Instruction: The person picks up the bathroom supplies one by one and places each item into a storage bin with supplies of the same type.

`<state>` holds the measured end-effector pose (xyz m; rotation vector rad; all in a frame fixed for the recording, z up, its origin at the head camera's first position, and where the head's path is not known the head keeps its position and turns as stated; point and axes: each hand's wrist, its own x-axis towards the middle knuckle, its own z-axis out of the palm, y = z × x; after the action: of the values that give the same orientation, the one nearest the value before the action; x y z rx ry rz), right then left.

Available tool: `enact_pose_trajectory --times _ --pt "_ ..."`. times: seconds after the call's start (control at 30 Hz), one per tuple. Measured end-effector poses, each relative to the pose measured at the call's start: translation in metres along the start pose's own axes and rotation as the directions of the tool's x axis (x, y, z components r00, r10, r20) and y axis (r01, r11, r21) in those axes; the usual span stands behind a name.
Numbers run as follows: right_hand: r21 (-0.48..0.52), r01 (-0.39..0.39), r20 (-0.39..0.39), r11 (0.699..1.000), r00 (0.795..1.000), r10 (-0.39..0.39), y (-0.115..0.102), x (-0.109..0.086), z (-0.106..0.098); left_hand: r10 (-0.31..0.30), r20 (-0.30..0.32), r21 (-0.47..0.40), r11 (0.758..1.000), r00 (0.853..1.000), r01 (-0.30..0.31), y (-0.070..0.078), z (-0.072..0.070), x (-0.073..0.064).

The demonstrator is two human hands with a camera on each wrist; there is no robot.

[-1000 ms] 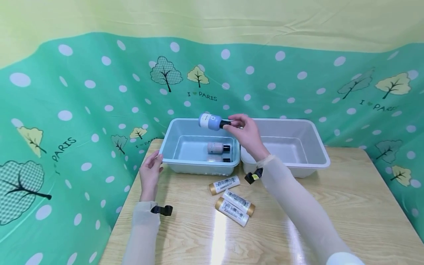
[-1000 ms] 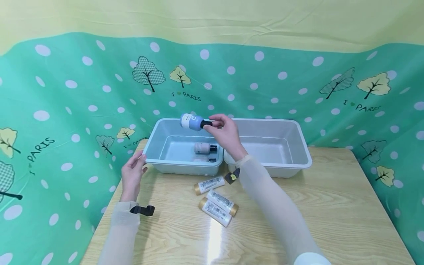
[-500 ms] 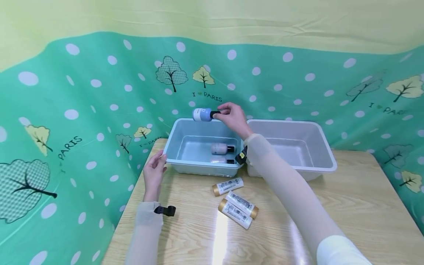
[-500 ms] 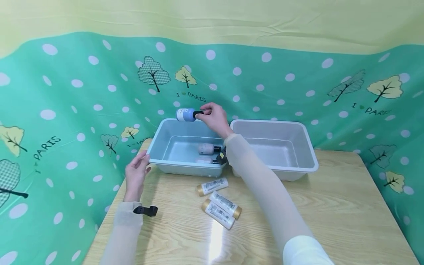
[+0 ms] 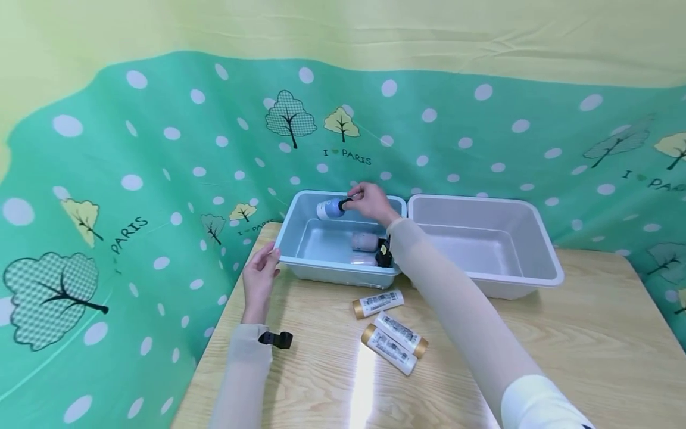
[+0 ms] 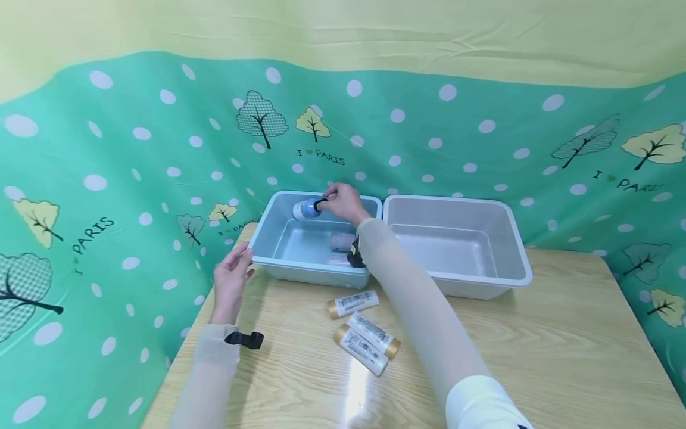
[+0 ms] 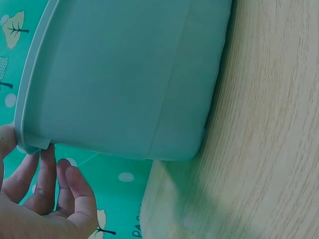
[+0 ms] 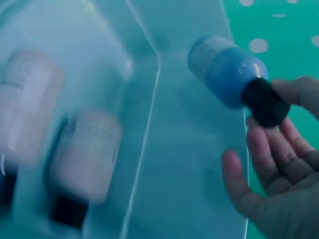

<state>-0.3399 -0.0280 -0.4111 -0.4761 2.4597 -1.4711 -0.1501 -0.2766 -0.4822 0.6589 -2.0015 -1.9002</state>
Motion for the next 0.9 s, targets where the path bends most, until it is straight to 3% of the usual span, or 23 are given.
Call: enact_pose_trajectory --times 0.2,0.33,0.67,0.9 --pt "-0.166 0.013 0.112 0.986 0.994 0.006 0.011 0.000 0.006 -0.006 0.007 0.012 1.000 1.000 0.006 0.000 0.003 -0.003" --pt "-0.216 0.048 0.194 0.975 0.981 -0.006 0.014 -0.001 0.009 0.000 0.007 0.005 1.000 1.000 -0.001 0.000 0.002 -0.003" --pt "-0.102 0.088 0.250 0.991 0.966 -0.060 -0.013 -0.016 -0.017 0.009 0.006 0.016 1.000 1.000 -0.010 -0.001 0.002 -0.002" --pt "-0.036 0.192 0.237 0.981 0.955 -0.178 -0.041 -0.056 -0.040 0.008 -0.005 0.012 1.000 1.000 -0.008 -0.001 0.002 -0.004"
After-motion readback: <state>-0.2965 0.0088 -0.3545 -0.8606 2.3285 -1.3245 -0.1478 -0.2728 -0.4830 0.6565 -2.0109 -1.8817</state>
